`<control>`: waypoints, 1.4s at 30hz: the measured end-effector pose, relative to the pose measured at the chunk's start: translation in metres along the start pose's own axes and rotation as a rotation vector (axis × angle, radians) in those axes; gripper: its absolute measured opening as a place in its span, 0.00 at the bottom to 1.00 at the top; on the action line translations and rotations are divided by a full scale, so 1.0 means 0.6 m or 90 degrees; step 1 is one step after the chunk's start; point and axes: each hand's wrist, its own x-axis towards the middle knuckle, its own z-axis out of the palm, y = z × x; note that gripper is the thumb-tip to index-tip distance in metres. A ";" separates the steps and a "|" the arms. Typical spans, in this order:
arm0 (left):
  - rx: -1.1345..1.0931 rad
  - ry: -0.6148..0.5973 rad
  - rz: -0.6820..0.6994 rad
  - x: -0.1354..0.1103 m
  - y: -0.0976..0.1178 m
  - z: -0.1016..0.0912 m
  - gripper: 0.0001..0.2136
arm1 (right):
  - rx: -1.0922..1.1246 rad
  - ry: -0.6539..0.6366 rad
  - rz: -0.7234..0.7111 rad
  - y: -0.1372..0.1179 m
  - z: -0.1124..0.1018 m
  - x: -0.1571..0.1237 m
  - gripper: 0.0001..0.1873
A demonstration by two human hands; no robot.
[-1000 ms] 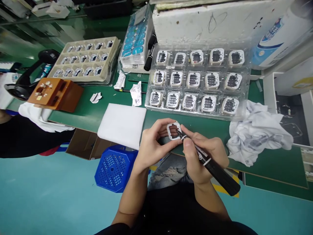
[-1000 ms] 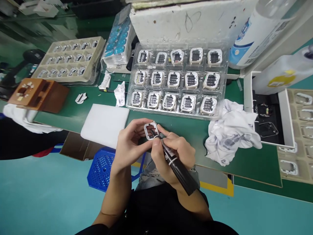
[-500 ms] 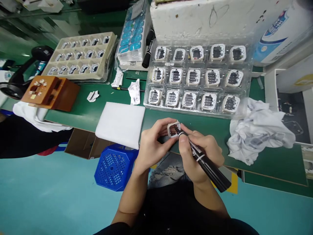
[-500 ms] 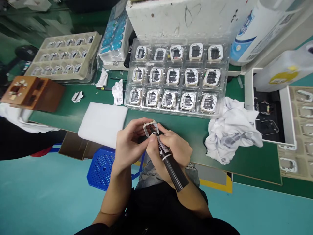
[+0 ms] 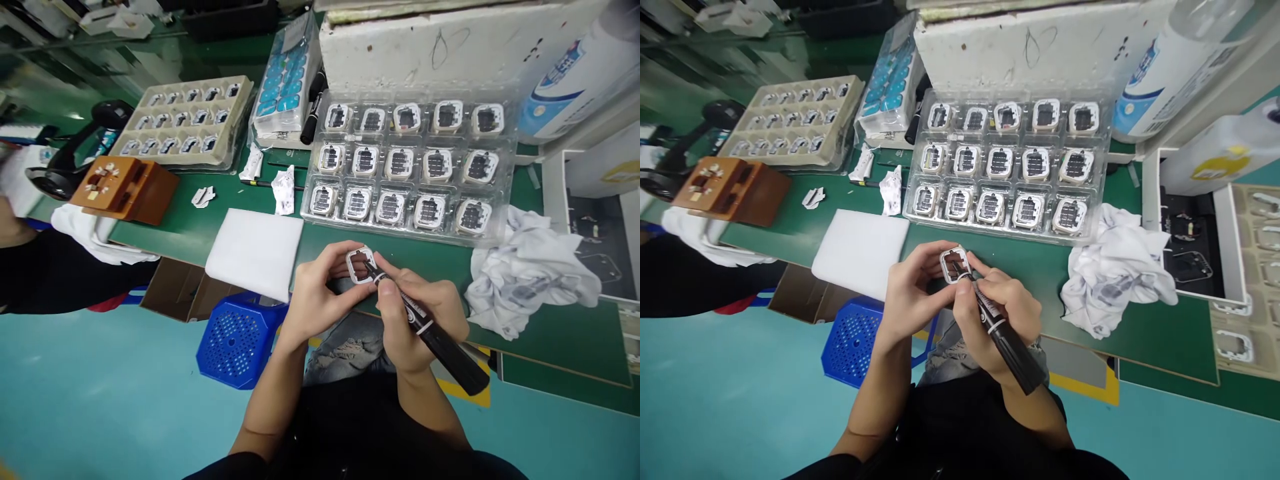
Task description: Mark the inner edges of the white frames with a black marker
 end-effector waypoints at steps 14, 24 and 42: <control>-0.024 0.001 -0.012 0.005 0.004 0.001 0.25 | 0.044 0.010 0.017 0.004 0.002 -0.004 0.07; 0.144 -0.024 0.044 0.052 0.052 -0.036 0.22 | 0.034 0.131 0.009 0.004 -0.037 0.004 0.11; 0.657 -0.077 0.148 0.451 0.050 -0.026 0.27 | -0.042 0.146 0.058 0.015 -0.048 0.004 0.16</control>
